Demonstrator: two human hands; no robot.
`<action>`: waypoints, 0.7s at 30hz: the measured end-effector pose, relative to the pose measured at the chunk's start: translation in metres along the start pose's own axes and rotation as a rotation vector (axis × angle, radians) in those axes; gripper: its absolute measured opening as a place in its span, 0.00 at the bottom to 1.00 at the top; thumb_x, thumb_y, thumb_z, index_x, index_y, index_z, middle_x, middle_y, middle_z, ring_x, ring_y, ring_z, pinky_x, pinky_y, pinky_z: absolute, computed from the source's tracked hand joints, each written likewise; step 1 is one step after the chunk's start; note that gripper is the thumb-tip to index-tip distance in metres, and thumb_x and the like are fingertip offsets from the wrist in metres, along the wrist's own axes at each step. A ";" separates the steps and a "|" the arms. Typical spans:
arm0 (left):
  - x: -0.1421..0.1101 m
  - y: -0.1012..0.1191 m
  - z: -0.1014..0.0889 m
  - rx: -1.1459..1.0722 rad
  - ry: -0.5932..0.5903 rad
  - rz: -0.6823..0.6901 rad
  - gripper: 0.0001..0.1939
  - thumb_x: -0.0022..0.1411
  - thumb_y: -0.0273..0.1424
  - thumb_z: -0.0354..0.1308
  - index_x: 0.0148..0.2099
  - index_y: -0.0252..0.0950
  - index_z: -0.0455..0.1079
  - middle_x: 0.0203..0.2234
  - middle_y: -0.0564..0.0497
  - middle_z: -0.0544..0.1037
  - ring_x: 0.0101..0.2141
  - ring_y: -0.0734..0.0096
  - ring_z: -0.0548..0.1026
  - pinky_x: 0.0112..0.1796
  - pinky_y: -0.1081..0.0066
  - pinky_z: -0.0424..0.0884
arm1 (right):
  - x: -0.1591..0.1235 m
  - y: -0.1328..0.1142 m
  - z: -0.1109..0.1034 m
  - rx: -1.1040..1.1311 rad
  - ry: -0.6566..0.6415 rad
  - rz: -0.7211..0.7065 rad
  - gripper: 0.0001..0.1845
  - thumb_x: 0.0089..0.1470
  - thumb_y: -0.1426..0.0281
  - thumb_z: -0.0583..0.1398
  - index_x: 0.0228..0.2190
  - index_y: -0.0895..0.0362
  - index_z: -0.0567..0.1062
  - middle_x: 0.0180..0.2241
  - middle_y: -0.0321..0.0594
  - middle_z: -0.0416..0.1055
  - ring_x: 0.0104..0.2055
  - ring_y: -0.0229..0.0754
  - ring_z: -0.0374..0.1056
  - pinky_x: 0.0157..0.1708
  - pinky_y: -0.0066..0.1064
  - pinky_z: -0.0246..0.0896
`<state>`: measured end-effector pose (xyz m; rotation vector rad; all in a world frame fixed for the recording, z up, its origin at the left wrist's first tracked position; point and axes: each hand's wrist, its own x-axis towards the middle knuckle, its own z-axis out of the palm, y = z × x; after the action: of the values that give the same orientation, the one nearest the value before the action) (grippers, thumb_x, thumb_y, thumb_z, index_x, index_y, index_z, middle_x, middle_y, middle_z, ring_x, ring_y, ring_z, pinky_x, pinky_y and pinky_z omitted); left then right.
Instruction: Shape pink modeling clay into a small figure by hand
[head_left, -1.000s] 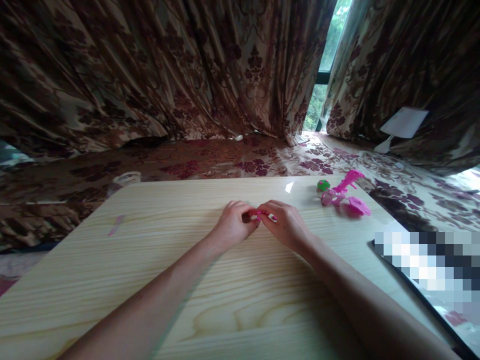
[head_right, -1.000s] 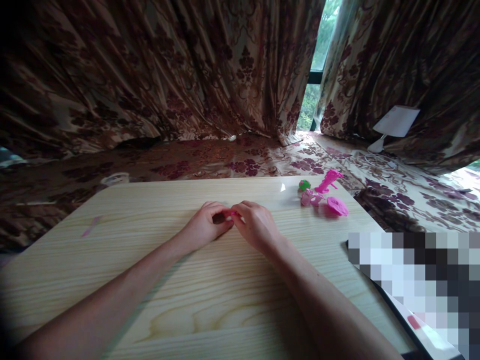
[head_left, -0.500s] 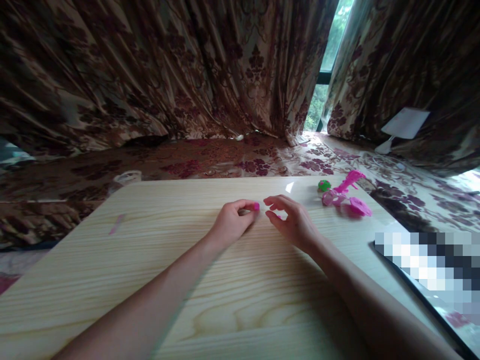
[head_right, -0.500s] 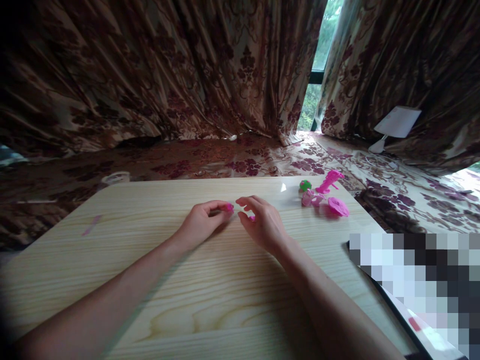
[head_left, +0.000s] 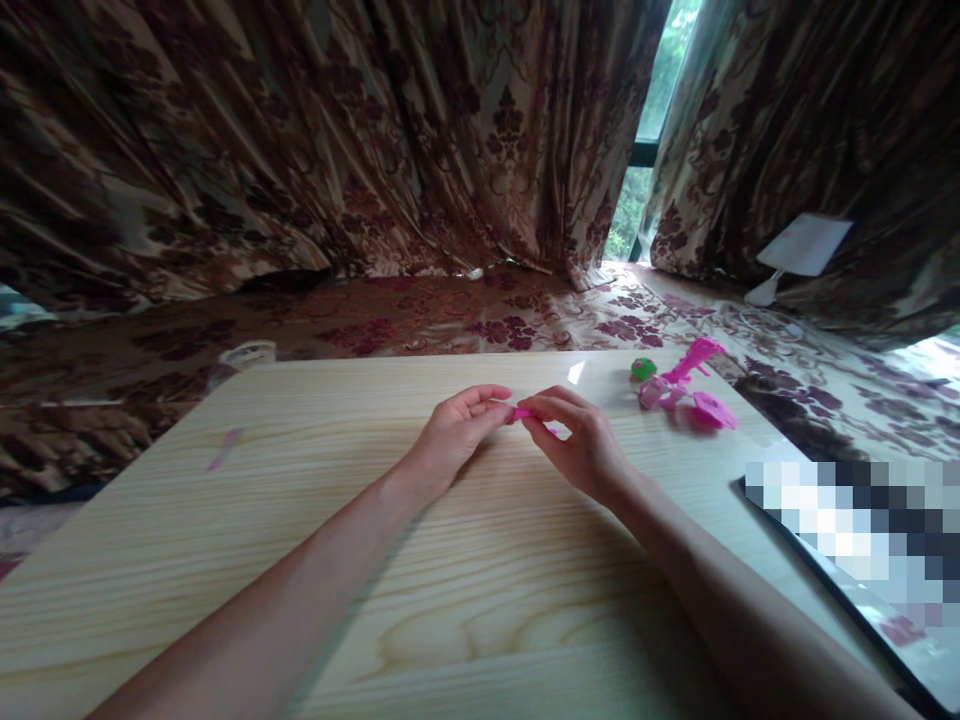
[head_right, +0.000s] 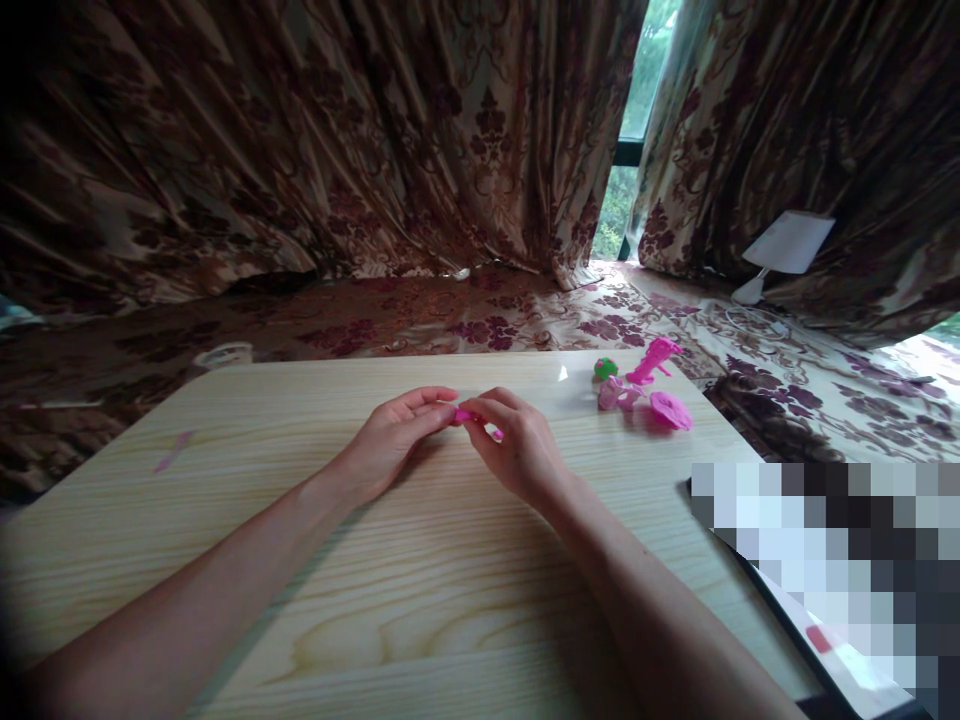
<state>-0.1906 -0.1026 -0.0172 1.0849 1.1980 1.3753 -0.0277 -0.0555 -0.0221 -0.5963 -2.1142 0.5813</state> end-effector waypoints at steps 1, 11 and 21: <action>0.000 0.000 0.000 0.017 0.006 0.000 0.13 0.50 0.32 0.62 0.40 0.34 0.71 0.32 0.50 0.78 0.34 0.72 0.73 0.40 0.70 0.65 | 0.000 0.000 0.000 0.008 0.014 0.007 0.10 0.55 0.72 0.55 0.39 0.54 0.74 0.34 0.39 0.70 0.34 0.36 0.67 0.35 0.27 0.63; -0.003 -0.004 0.002 0.402 -0.026 0.157 0.13 0.53 0.36 0.60 0.39 0.35 0.75 0.33 0.48 0.78 0.35 0.67 0.74 0.41 0.67 0.66 | 0.000 0.002 0.002 0.079 0.079 0.082 0.06 0.53 0.73 0.57 0.33 0.56 0.74 0.31 0.37 0.70 0.32 0.35 0.67 0.33 0.27 0.64; 0.009 -0.017 -0.017 0.854 0.059 0.408 0.11 0.56 0.27 0.53 0.38 0.38 0.75 0.36 0.48 0.76 0.42 0.65 0.70 0.47 0.64 0.64 | 0.001 0.007 -0.003 -0.138 -0.119 -0.005 0.09 0.53 0.76 0.55 0.34 0.55 0.75 0.35 0.40 0.72 0.36 0.38 0.68 0.37 0.28 0.61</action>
<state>-0.2069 -0.0954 -0.0358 1.9762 1.7389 1.1924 -0.0239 -0.0489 -0.0241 -0.6472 -2.2812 0.4808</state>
